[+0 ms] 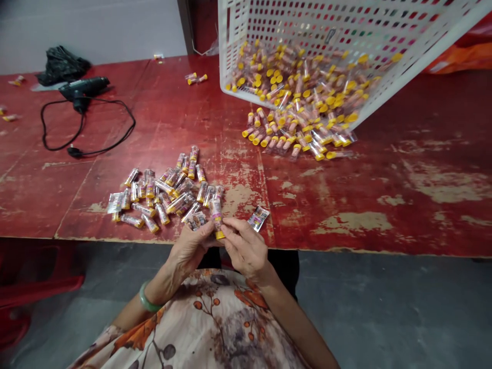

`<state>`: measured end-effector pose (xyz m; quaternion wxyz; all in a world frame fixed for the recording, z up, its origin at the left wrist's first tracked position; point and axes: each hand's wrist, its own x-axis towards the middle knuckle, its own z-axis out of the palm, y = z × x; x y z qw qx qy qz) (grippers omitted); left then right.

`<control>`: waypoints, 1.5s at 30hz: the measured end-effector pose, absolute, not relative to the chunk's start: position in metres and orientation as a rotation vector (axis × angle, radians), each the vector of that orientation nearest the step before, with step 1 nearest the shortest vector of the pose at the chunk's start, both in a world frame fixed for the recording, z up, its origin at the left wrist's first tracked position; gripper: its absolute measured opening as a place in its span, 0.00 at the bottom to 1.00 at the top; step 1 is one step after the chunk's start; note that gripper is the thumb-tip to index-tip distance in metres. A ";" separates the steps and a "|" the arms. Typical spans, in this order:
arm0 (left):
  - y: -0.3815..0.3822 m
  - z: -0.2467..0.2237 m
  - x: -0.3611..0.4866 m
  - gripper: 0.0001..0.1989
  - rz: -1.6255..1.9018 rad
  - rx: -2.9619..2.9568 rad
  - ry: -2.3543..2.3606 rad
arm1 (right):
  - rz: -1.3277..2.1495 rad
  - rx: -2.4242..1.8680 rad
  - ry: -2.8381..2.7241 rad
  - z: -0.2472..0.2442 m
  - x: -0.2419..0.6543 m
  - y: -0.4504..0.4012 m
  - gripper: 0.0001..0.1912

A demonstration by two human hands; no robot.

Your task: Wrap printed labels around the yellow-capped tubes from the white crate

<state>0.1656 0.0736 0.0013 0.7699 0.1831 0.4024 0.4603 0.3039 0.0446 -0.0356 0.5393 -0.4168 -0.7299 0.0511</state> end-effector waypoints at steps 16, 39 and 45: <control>0.061 0.001 0.173 0.16 1.026 0.374 0.896 | 0.002 -1.065 -1.647 -0.027 0.295 0.034 0.20; 0.069 -0.007 0.171 0.17 1.076 0.346 1.028 | -0.536 -1.096 -1.737 -0.052 0.285 0.046 0.08; 0.084 -0.006 0.170 0.18 1.101 0.390 1.072 | -0.602 -1.070 -1.830 -0.050 0.287 0.063 0.08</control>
